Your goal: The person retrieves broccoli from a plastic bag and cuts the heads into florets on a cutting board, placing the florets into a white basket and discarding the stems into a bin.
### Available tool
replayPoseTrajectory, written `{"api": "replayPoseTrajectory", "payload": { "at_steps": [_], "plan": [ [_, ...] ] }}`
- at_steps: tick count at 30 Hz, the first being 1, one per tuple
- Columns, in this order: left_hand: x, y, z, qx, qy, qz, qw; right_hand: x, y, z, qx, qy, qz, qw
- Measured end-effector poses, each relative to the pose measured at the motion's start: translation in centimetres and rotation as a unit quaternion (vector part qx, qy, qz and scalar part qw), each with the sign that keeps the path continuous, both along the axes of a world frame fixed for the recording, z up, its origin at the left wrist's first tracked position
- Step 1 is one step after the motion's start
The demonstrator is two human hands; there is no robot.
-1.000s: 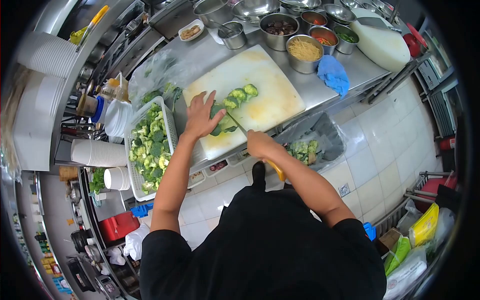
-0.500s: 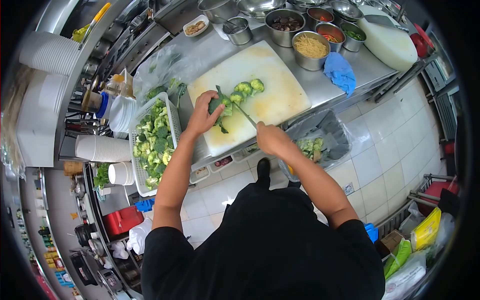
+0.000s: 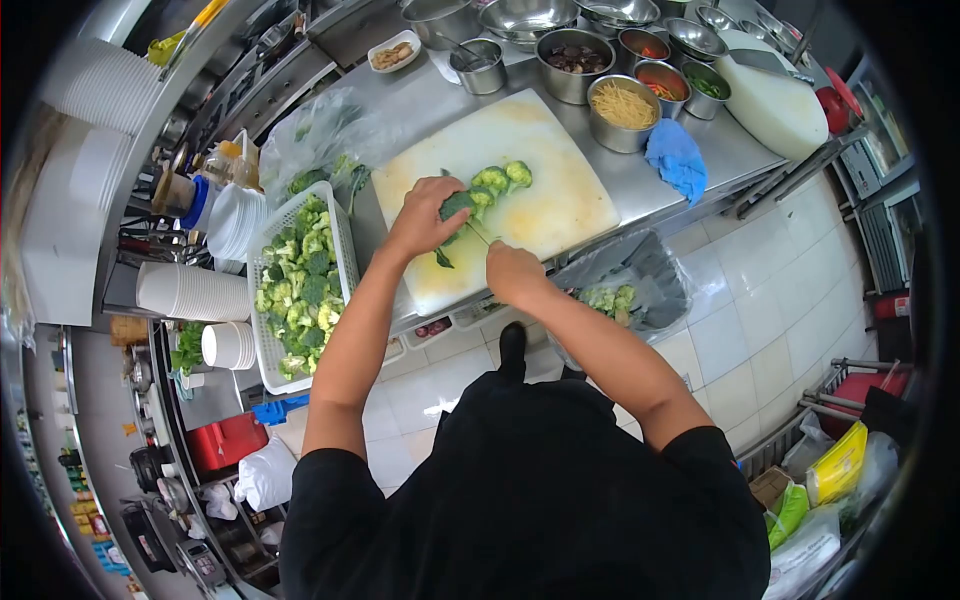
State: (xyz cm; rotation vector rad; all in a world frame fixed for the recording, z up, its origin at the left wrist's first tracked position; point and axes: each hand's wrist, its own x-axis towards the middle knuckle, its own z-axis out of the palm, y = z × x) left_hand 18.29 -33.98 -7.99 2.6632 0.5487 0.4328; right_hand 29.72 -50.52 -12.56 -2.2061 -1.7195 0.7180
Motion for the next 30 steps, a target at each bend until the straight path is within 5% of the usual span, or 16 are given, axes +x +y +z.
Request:
{"api": "replayPoseTrajectory", "payload": {
  "at_steps": [4,6,7,8,17,23,30],
  "plan": [
    [-1.1,1.4,-0.5,0.01,0.011,0.022,1.0,2.9,1.4,3.8,-0.199,0.209,-0.012,0.957],
    [-2.7,2.0,-0.5,0.018,0.032,0.082,0.996,4.6,1.7,3.5,-0.174,0.271,-0.026,0.946],
    [-3.2,2.3,0.0,-0.075,0.03,0.093,0.992,4.9,1.8,3.6,-0.148,0.333,-0.044,0.93],
    [-3.5,2.5,0.4,-0.167,0.028,0.103,0.98,5.1,1.8,3.6,-0.132,0.332,-0.064,0.932],
    [-4.6,0.9,1.3,-0.129,0.002,0.065,0.989,3.8,-1.5,4.8,-0.12,0.27,-0.038,0.955],
    [-5.1,1.8,-0.5,-0.086,-0.05,0.028,0.995,2.1,-4.0,2.5,-0.079,0.124,0.017,0.989],
    [-6.3,1.9,-0.9,-0.162,-0.089,0.041,0.982,2.2,-3.4,4.6,-0.084,0.162,-0.043,0.982]
  ]
}}
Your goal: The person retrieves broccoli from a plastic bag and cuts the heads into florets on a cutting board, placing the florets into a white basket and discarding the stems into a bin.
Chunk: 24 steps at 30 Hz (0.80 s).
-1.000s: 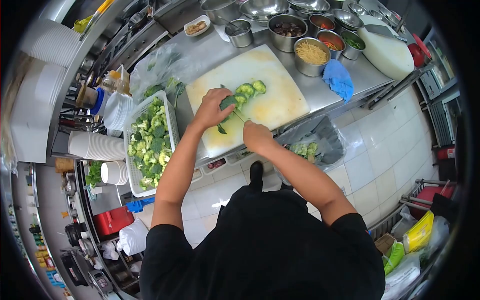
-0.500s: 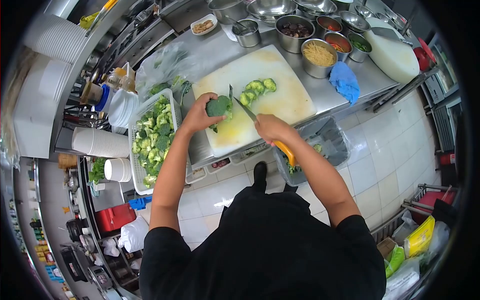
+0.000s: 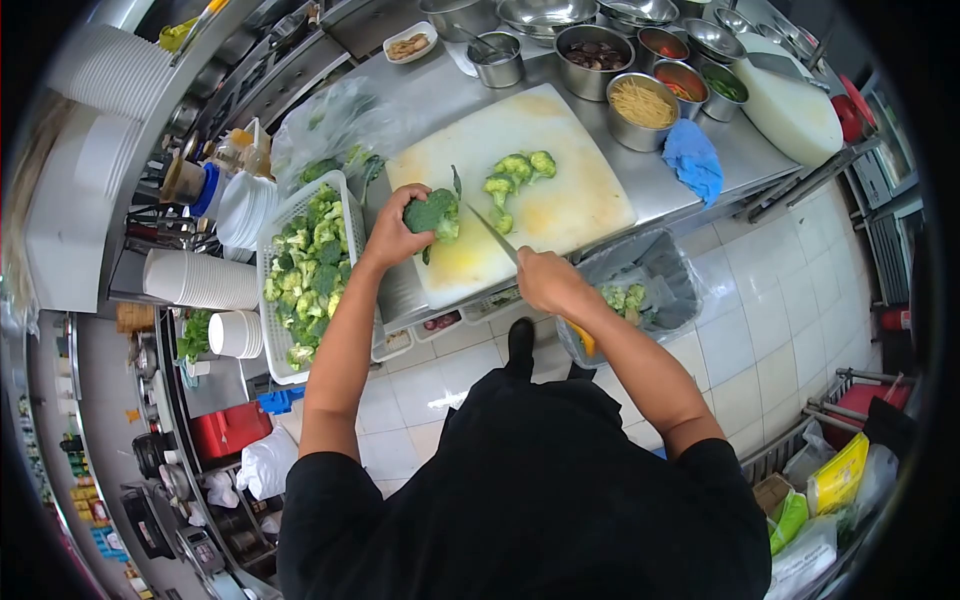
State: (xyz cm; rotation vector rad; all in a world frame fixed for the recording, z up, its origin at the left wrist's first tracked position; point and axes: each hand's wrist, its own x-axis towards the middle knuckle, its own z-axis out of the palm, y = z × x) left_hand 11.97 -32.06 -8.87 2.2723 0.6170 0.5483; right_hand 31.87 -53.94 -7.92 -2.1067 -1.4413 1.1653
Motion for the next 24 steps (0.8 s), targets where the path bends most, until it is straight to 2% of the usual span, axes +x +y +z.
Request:
{"api": "replayPoseTrajectory", "payload": {
  "at_steps": [2,6,8,15,17,20,21,23,24],
  "plan": [
    [-0.3,0.0,-0.2,0.007,-0.011,0.004,1.0,-0.4,-0.6,-0.1,0.038,-0.031,0.062,0.997],
    [-0.1,-0.5,-0.2,0.017,-0.012,-0.009,1.0,-1.3,-1.1,-0.1,0.051,-0.045,0.065,0.996],
    [0.2,-0.7,-0.1,0.051,-0.011,-0.021,0.998,-1.5,-0.8,0.3,0.024,-0.057,0.081,0.995],
    [0.5,-0.6,-0.3,0.042,-0.004,-0.014,0.999,-2.7,1.8,-1.2,0.045,-0.093,0.086,0.991],
    [0.5,-0.2,-0.2,-0.006,0.011,0.009,1.0,-2.5,2.2,-0.3,0.002,-0.049,0.067,0.997],
    [0.9,0.2,0.0,-0.045,0.025,0.027,0.998,-2.5,1.8,-1.6,0.043,-0.075,0.069,0.994],
    [0.8,0.2,0.0,-0.046,0.027,0.025,0.998,-2.3,1.7,-0.5,0.042,-0.074,0.068,0.994],
    [0.8,0.5,0.1,-0.074,-0.004,0.031,0.997,-1.5,1.6,2.8,-0.12,0.138,0.002,0.983],
    [0.6,0.8,-0.1,-0.074,-0.003,0.031,0.997,-1.4,1.5,2.8,-0.12,0.139,0.003,0.983]
  ]
}}
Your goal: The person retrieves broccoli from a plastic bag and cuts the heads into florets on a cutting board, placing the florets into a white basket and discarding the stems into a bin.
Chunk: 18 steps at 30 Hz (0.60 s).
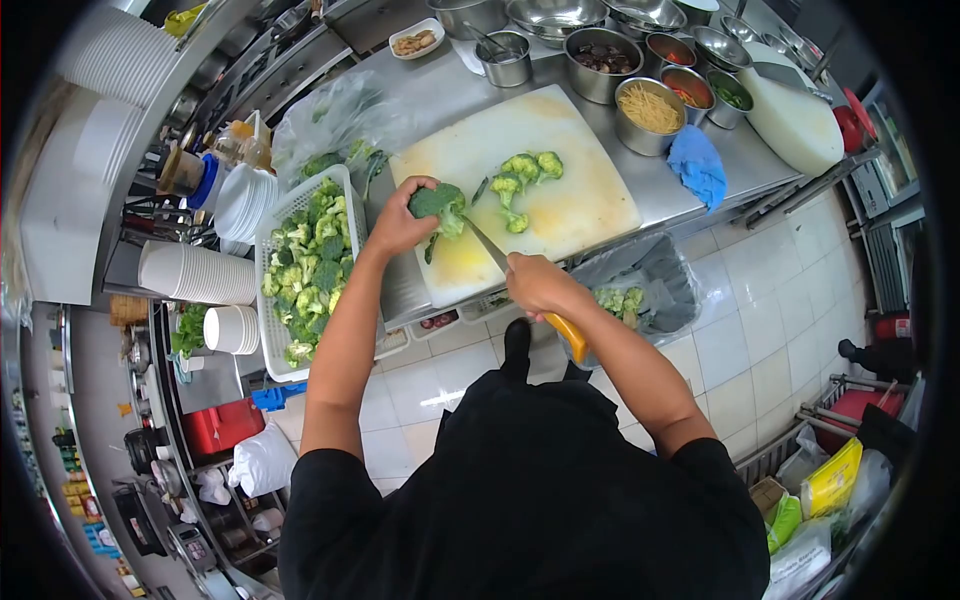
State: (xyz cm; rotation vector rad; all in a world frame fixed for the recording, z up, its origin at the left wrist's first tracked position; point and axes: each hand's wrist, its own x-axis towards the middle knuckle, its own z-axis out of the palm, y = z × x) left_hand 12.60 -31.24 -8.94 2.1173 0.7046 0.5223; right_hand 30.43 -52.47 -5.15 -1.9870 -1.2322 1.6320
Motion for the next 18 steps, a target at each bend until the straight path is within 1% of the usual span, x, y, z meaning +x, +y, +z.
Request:
{"api": "replayPoseTrajectory", "payload": {
  "at_steps": [2,3,5,6,8,11,12,14,15,17,18],
  "plan": [
    [-0.2,0.8,-0.2,-0.059,0.004,0.023,0.998,0.2,-0.4,-0.1,0.025,-0.053,0.035,0.998],
    [-0.3,0.8,-0.3,-0.057,0.005,0.023,0.998,0.0,-0.8,-0.7,0.027,-0.052,0.035,0.998],
    [0.0,0.8,-0.2,0.023,0.023,0.014,0.999,-0.6,-1.9,-2.1,0.157,-0.167,0.052,0.972],
    [0.2,0.6,-0.2,0.023,0.024,0.013,0.999,-0.8,-2.1,-2.1,0.157,-0.166,0.051,0.972],
    [0.6,0.2,-0.1,0.107,0.03,-0.042,0.993,-1.1,-2.2,-2.1,0.168,-0.182,0.056,0.967],
    [1.3,-0.3,-0.1,0.109,0.042,-0.066,0.991,-1.2,-1.7,-1.9,0.152,-0.18,0.072,0.969],
    [1.5,-0.5,0.0,0.109,0.041,-0.067,0.991,-1.4,-1.6,-2.3,0.151,-0.18,0.07,0.969],
    [1.7,-0.9,0.3,0.112,0.049,-0.054,0.991,-1.9,-1.1,-3.4,0.191,-0.205,0.056,0.958],
    [2.0,-1.0,0.2,0.111,0.049,-0.056,0.991,-2.3,-0.8,-3.2,0.19,-0.205,0.055,0.959],
    [2.6,-1.0,-0.1,0.086,0.069,-0.018,0.994,-3.1,-0.2,-2.8,0.182,-0.2,0.034,0.962],
    [2.8,-0.9,-0.1,0.085,0.067,-0.019,0.994,-3.1,-0.2,-3.0,0.181,-0.201,0.034,0.962]
  ]
}}
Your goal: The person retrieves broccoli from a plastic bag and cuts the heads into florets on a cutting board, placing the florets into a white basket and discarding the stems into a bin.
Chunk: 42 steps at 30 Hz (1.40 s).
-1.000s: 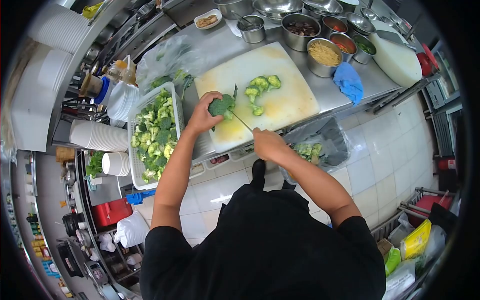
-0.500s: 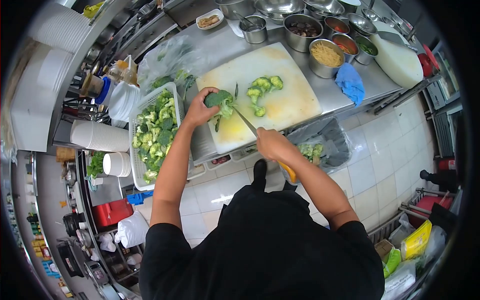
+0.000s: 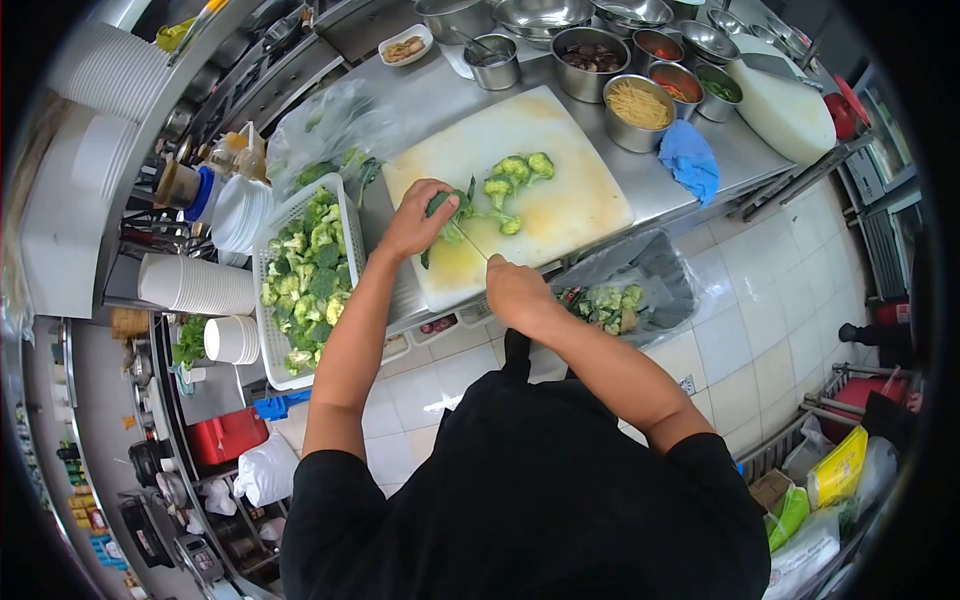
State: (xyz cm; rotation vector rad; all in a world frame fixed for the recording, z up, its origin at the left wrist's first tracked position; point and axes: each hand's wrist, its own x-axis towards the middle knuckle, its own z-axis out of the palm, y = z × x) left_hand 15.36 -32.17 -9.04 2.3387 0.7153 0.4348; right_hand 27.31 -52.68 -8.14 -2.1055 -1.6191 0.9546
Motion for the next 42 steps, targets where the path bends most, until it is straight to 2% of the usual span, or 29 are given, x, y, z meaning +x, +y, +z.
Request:
{"api": "replayPoseTrajectory", "payload": {
  "at_steps": [3,5,8,9,11,15,17,18,20,25,29,31,32,33,35,40,42],
  "plan": [
    [0.2,-0.1,-0.3,-0.013,0.023,0.002,1.0,-0.3,-0.3,-1.6,-0.002,-0.021,0.014,1.0],
    [0.1,0.1,-0.4,0.061,0.086,-0.026,0.994,0.2,-1.0,-3.3,-0.014,-0.037,0.022,0.999],
    [0.0,1.1,-0.1,0.059,0.139,-0.064,0.987,1.4,-1.9,-2.9,-0.015,-0.024,0.033,0.999],
    [-0.3,1.1,-0.1,0.058,0.139,-0.06,0.987,1.8,-2.2,-1.2,-0.015,-0.024,0.037,0.999],
    [-0.9,1.1,0.2,0.042,0.129,-0.037,0.99,3.0,-2.6,3.3,-0.164,0.087,0.011,0.982],
    [-4.0,0.5,0.9,0.008,0.133,-0.061,0.989,3.2,-3.0,3.0,-0.16,0.113,0.001,0.98],
    [-4.7,-0.3,1.9,-0.06,0.135,-0.06,0.987,3.0,-3.0,2.4,-0.099,0.061,0.032,0.993],
    [-4.8,-0.4,1.9,-0.059,0.135,-0.057,0.987,2.8,-2.8,1.5,-0.098,0.061,0.035,0.993],
    [-4.8,-0.6,1.8,-0.043,0.121,-0.056,0.99,2.2,-2.4,-0.4,-0.014,0.025,0.06,0.998],
    [-3.1,-0.3,1.7,-0.029,0.136,-0.049,0.989,1.2,-0.1,0.0,-0.023,-0.023,0.069,0.997],
    [-1.8,-0.2,1.6,-0.006,0.17,-0.072,0.983,0.3,2.6,-3.8,-0.011,-0.057,0.039,0.998],
    [-3.0,0.3,0.5,0.033,0.162,-0.079,0.983,0.5,2.9,-4.9,0.013,-0.041,0.041,0.998],
    [-3.2,0.6,0.2,0.075,0.155,-0.083,0.982,1.0,2.9,-5.9,0.015,-0.035,0.073,0.997],
    [-3.1,0.1,0.5,0.066,0.162,-0.049,0.983,2.1,3.4,-6.2,0.019,-0.036,0.103,0.994],
    [-2.5,-1.9,2.7,0.024,0.217,0.033,0.975,4.4,4.3,-1.1,-0.154,0.154,0.04,0.975],
    [-2.7,-0.9,0.7,0.043,0.142,0.026,0.989,7.6,8.7,-3.3,-0.103,0.134,0.043,0.985],
    [-2.5,-1.4,0.7,0.034,0.009,0.05,0.998,8.5,9.6,-3.5,-0.072,0.147,0.023,0.986]
  ]
}}
